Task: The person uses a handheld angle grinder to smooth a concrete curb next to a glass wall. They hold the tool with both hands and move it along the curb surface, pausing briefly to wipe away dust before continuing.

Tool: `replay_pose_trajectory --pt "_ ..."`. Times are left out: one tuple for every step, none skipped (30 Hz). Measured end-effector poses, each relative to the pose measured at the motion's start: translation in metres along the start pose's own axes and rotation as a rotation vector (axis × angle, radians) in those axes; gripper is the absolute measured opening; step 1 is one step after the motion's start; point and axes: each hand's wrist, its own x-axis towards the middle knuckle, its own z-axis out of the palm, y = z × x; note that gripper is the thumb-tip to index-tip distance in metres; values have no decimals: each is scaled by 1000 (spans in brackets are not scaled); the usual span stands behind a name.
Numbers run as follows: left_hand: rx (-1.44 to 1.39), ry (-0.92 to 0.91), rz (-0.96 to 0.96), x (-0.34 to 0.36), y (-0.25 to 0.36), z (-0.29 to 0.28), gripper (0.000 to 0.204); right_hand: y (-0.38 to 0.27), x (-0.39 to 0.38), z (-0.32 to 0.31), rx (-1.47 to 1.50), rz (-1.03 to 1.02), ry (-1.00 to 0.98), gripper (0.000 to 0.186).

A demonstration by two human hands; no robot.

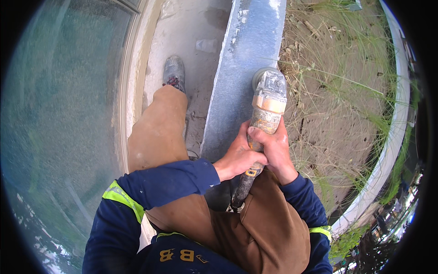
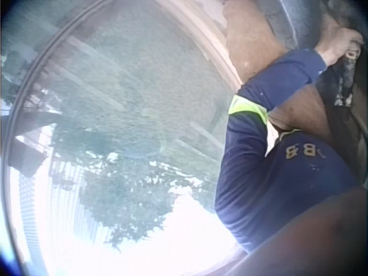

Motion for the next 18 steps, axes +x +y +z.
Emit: replay_pose_trajectory --pt "24 -4 -1 1 -1 0 103 0 -1 -1 13 4 5 59" --pt "41 -2 20 3 -3 -1 103 -1 -1 -1 27 8 11 59" --pt "59 -4 41 5 -3 -2 104 0 1 -2 5 -4 5 59" --pt "77 -6 62 6 -4 -3 104 -1 3 -1 -17 -17 0 59" --pt "64 -7 55 9 -4 -4 104 -1 5 -1 -39 -29 -4 59" --pt "52 -8 48 10 -1 -4 104 -3 7 0 -24 -27 -5 59" --pt "39 -9 40 10 2 -4 104 -7 8 1 -8 -24 -6 59" --pt "29 -16 8 9 4 -2 104 -9 8 2 7 -21 -6 59" --pt "17 -20 -19 8 11 1 104 -11 7 0 28 -11 6 59" --pt "5 -24 -47 8 14 3 103 -12 5 -2 49 0 18 59" --pt "29 -27 -23 10 13 4 103 -13 4 -4 70 11 30 59" --pt "53 -35 -3 13 11 6 103 -14 4 -6 70 10 35 59" --pt "76 -43 17 14 10 7 103 -14 4 -8 70 10 38 59" --pt "60 -30 9 15 9 7 103 -15 5 -10 70 10 42 59" --pt "46 -17 -1 14 11 8 103 -14 6 -9 63 9 27 59" --pt "32 -4 -11 14 12 8 103 -13 9 -7 56 7 12 60" --pt "26 1 0 14 10 7 103 -12 10 -6 49 6 -3 60" --pt "20 4 12 14 10 6 104 -12 11 -6 29 0 -7 60"
